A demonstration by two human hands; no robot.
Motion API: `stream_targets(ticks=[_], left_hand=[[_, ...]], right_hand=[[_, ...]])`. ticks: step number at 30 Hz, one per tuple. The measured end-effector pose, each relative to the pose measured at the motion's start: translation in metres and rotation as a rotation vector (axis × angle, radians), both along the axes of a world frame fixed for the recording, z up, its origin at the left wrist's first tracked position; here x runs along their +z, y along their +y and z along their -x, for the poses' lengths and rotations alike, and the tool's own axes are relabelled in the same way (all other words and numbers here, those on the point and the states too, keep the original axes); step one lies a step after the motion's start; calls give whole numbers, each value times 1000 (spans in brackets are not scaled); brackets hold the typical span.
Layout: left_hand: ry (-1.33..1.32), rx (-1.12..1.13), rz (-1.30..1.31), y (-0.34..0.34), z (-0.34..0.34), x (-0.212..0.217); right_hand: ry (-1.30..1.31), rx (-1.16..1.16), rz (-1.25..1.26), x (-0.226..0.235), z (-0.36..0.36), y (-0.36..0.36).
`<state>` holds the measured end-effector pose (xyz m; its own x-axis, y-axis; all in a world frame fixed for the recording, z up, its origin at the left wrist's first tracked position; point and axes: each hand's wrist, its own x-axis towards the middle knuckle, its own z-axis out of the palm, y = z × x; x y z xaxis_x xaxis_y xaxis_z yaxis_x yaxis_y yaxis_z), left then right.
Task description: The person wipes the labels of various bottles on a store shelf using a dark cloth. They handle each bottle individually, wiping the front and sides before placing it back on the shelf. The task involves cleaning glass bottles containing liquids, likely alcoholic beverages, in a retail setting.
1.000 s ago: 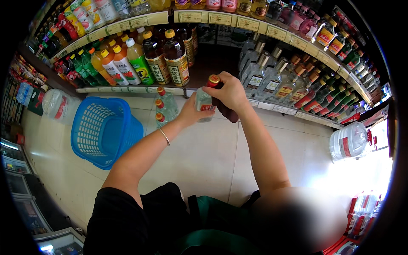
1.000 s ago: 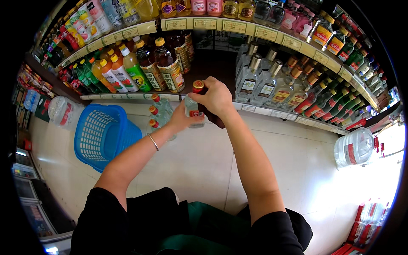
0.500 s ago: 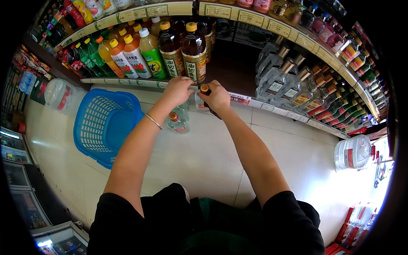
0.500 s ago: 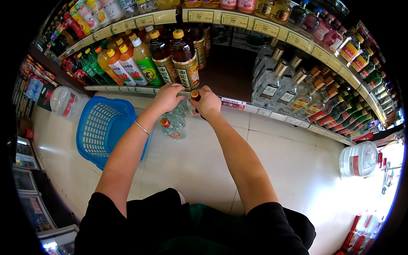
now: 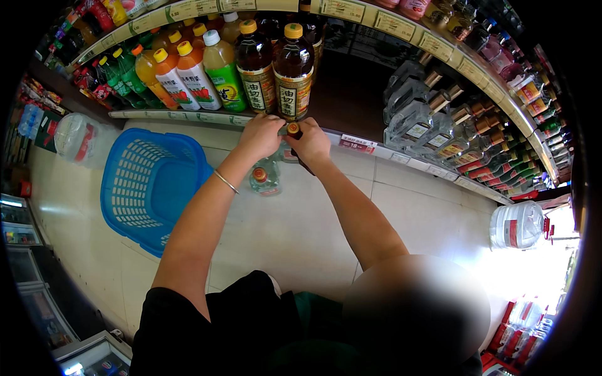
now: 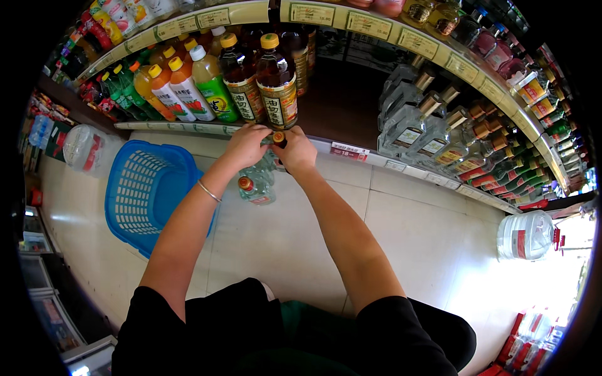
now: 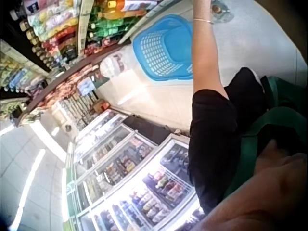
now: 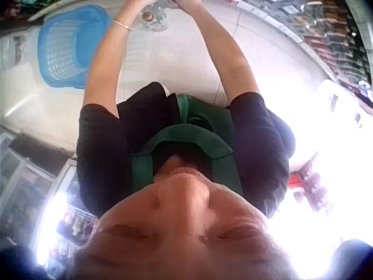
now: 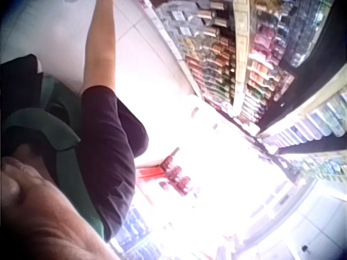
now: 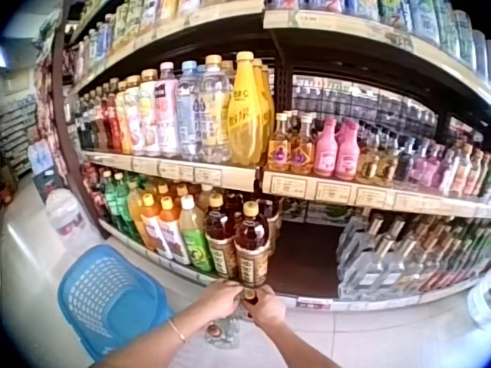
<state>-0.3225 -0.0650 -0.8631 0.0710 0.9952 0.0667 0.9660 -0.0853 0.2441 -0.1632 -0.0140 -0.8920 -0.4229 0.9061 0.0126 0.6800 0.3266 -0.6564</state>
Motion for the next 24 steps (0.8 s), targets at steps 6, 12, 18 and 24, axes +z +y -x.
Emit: stream_targets(ticks=[6, 12, 18, 24], left_hand=[[76, -12, -49, 2, -3, -3], [215, -21, -91, -1, -22, 43], [-187, -121, -276, 35, -106, 98], [-814, -142, 76, 117, -166, 97]], right_hand=[[-160, 76, 102, 17, -4, 4], [-250, 41, 61, 36, -57, 6], [-286, 173, 6, 83, -134, 30], [-208, 273, -33, 135, -203, 60]])
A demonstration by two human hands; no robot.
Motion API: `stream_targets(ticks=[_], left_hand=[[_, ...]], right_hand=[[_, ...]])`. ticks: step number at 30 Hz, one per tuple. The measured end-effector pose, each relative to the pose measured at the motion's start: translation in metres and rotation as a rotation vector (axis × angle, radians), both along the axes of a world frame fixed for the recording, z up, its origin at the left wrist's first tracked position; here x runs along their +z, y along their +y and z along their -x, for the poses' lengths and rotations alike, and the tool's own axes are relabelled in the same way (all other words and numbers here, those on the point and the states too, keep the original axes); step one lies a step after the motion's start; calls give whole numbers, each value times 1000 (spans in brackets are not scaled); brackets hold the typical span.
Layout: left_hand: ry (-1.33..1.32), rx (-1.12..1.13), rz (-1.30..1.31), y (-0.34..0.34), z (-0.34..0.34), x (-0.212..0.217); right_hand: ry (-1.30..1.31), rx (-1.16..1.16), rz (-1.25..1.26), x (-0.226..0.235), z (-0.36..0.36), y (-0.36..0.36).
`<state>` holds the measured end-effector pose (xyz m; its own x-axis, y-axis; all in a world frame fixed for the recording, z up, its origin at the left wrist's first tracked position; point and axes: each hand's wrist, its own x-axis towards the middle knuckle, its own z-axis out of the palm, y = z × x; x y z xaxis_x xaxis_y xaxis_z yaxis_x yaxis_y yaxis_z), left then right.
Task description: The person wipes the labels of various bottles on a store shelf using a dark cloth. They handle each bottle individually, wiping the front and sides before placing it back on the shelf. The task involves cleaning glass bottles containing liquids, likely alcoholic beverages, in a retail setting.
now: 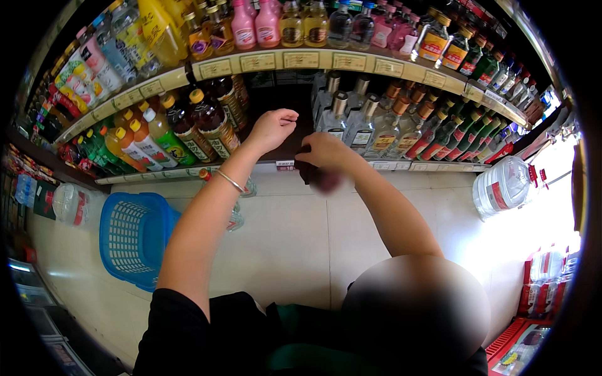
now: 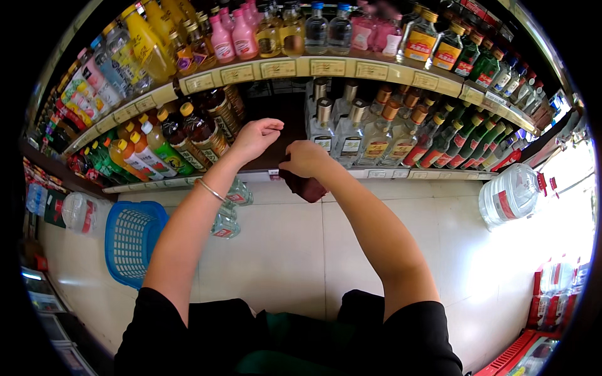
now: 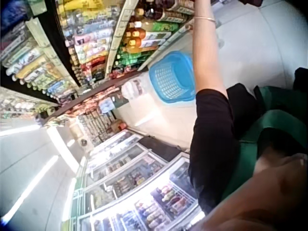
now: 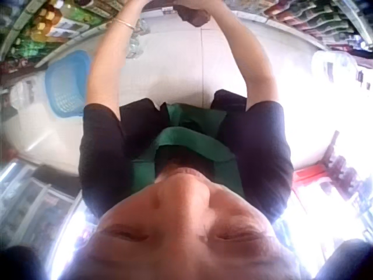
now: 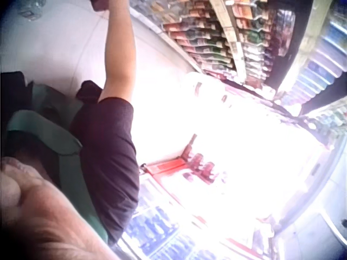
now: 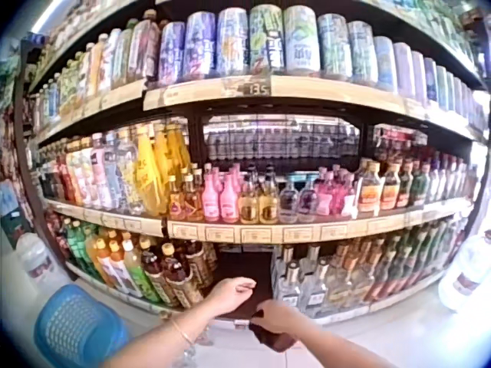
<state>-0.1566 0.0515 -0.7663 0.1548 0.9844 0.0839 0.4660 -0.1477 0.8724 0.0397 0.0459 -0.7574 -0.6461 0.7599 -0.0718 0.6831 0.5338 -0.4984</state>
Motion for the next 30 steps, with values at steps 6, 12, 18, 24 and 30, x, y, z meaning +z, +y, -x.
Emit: stream_targets(ticks=[6, 12, 18, 24, 30], left_hand=[[-141, 67, -77, 8, -51, -43], [-65, 143, -40, 11, -85, -61], [-144, 182, -115, 26, -91, -87], [-164, 206, -132, 30, -94, -94], [-153, 154, -195, 27, -76, -104]], right_hand=[[-1, -118, 20, 26, -60, 10], [17, -347, -148, 27, -84, 20], [154, -498, -94, 19, -59, 39], [190, -590, -131, 12, -42, 45], [198, -527, -128, 23, -33, 32]])
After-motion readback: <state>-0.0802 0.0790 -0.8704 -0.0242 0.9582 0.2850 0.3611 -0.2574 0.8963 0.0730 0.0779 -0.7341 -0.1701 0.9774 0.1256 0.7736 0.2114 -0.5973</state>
